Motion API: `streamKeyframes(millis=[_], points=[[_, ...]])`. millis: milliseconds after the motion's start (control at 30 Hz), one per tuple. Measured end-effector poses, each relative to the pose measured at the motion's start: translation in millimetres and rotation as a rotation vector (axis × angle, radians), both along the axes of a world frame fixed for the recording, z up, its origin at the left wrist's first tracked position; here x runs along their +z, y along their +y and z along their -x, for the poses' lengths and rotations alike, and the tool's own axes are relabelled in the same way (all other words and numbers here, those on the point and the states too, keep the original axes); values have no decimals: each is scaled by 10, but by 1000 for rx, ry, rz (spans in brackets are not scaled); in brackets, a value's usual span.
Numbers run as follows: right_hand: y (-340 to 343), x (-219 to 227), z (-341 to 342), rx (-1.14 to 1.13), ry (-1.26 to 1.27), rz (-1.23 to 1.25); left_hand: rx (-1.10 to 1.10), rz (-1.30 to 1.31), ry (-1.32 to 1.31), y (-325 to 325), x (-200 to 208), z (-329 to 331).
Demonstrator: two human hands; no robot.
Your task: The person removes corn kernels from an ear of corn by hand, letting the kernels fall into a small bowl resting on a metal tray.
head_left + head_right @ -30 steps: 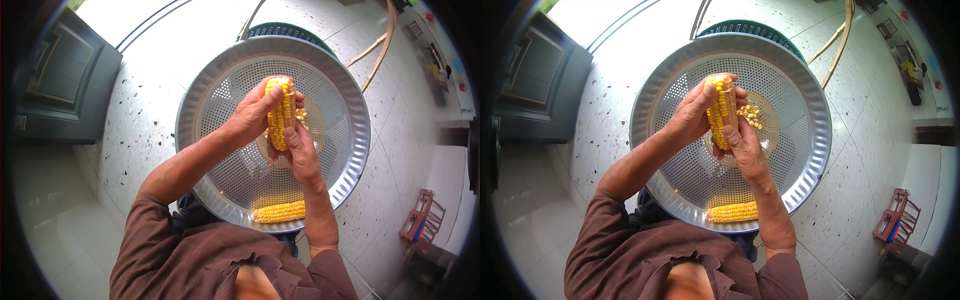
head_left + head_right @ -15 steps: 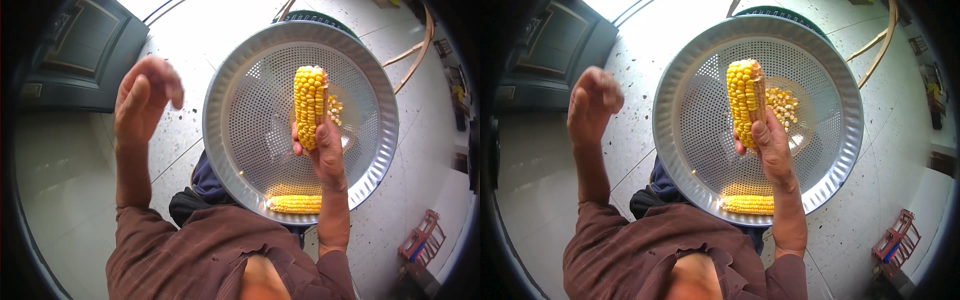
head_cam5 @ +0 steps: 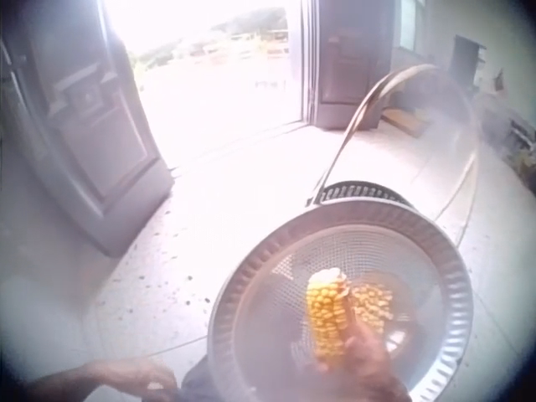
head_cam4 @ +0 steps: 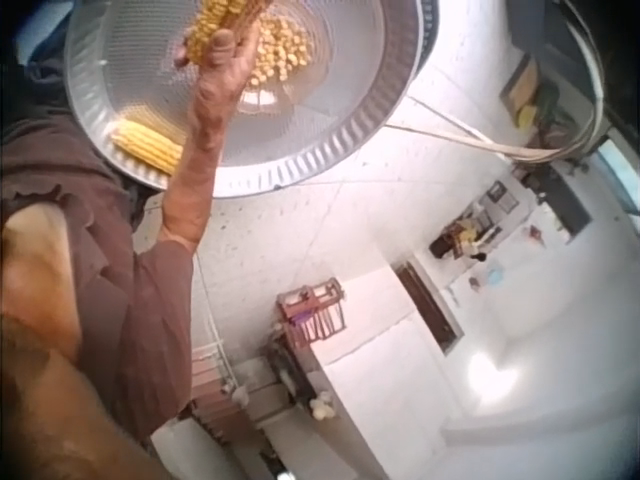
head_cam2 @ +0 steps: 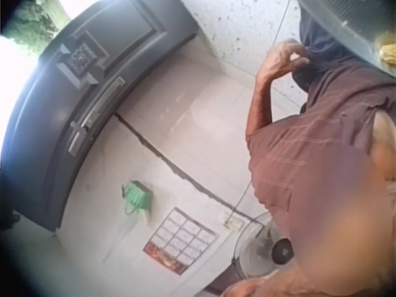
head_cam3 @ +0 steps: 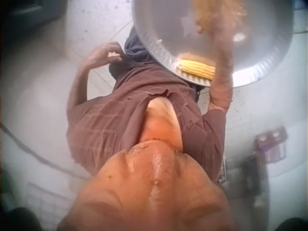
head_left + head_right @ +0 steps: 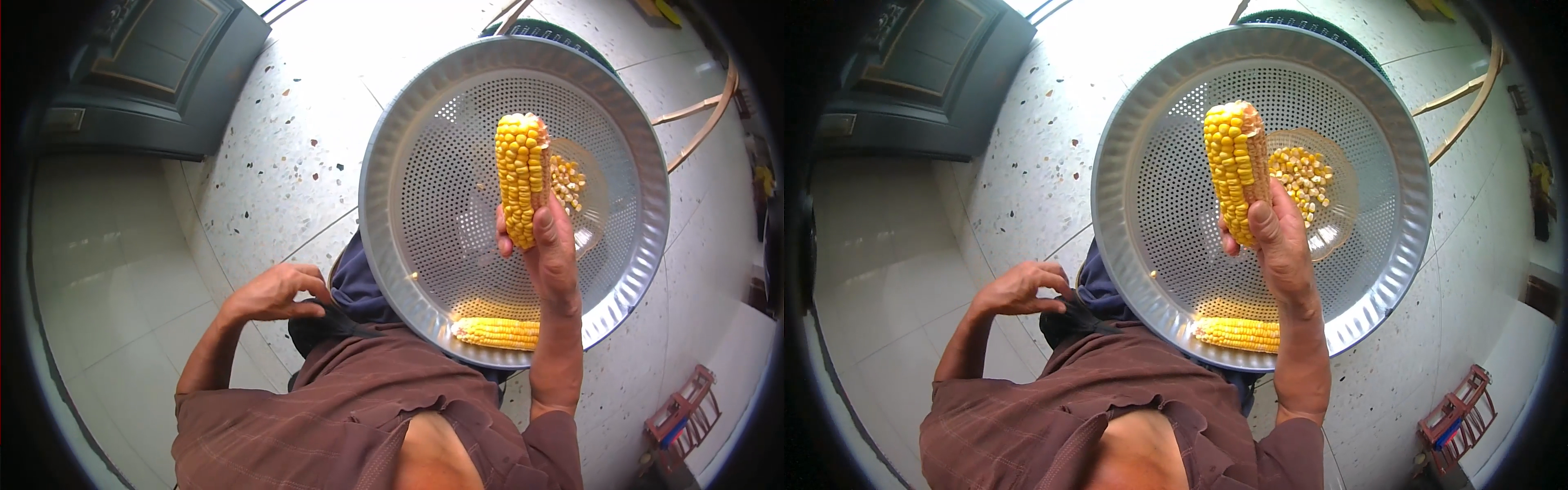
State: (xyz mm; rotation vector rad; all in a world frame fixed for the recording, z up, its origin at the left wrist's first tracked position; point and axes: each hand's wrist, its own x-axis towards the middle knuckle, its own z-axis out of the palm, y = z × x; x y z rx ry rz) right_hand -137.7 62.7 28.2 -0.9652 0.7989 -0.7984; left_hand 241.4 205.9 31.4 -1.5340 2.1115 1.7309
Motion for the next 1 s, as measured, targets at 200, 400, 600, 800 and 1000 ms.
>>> streamKeyframes(millis=[200, 400, 600, 800, 1000], points=[[-3, -4, -15, -17, 7, 12, -121, 5, -30, 180, -69, 232], [-3, 20, -26, -6, 28, 35, -96, 85, -42, 290, -149, 267], [-4, -6, -1, 0, 37, 42, -107, 65, -67, 355, -176, 327], [-7, -5, -9, 10, 21, 59, -113, 195, -210, 518, -327, 313], [-5, -26, -8, 18, 19, 61, 3, 311, -209, 559, -358, 343]])
